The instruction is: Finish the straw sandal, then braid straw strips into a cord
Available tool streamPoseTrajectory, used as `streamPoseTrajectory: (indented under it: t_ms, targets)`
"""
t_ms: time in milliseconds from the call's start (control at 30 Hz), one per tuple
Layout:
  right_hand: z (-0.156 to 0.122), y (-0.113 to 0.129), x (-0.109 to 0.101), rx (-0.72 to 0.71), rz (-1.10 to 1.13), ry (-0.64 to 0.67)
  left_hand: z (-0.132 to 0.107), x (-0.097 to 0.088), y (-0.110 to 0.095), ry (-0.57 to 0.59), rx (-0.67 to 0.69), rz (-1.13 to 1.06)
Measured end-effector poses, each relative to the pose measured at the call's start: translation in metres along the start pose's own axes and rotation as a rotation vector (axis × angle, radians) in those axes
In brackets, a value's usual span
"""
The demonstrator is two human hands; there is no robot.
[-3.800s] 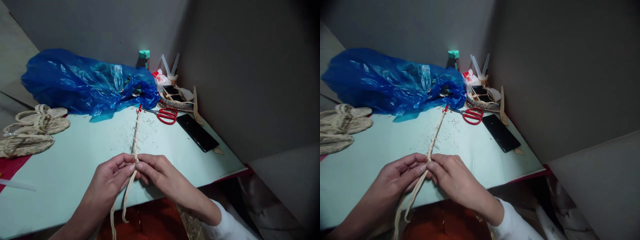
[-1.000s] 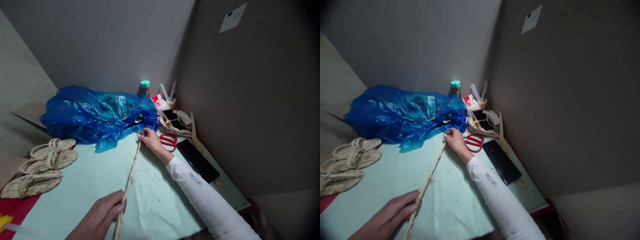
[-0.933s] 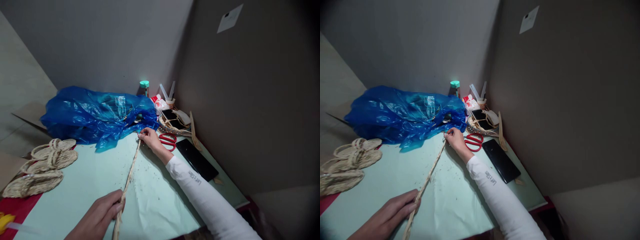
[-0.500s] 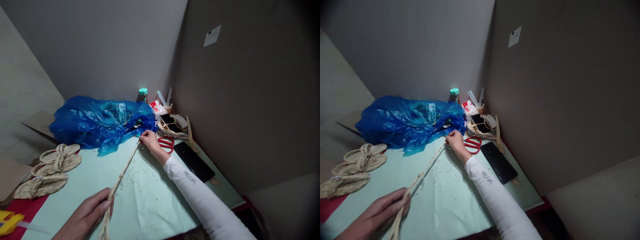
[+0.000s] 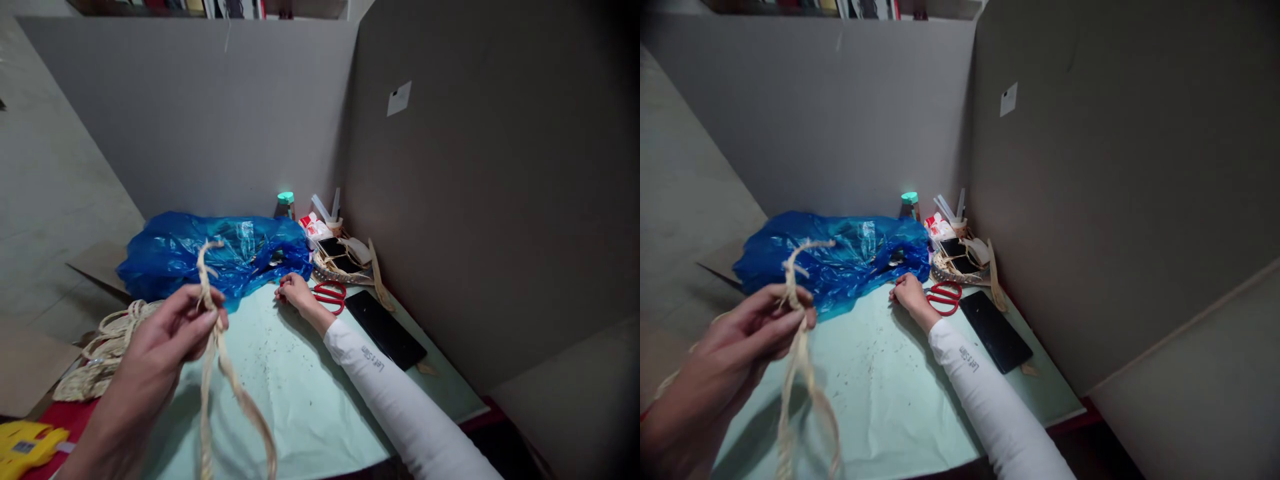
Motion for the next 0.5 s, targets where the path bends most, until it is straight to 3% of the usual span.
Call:
streamPoseTrajectory:
  t_ms: [67, 133, 233, 367, 500]
  targets:
    - [0.000, 0.000, -0.004, -0.005, -0.081, -0.001, 0.028, 0.012, -0.007, -0.003, 0.046, -0.126]
    - [0.001, 0.001, -0.009, -0.022, -0.171, -0.006, 0.055, 0.026, 0.004, 0.039, 0.018, -0.156]
    - [0.003, 0.005, -0.016, -0.058, -0.284, -0.018, 0.087, 0.045, 0.046, 0.108, -0.156, -0.161]
    - [0.006, 0.006, -0.020, -0.069, -0.379, -0.030, 0.111, 0.061, 0.097, 0.136, -0.301, -0.119]
    - [0.009, 0.002, -0.020, -0.059, -0.424, -0.036, 0.123, 0.065, 0.121, 0.148, -0.413, -0.030]
Point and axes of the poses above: each hand's wrist, its own z-axis towards the middle knuckle, its own x-axis out of the palm, y = z × x, the point moved 4 cm from there along z, towards the middle knuckle, and after that the axes turned 13 degrees about y, right-handed, at the moved point
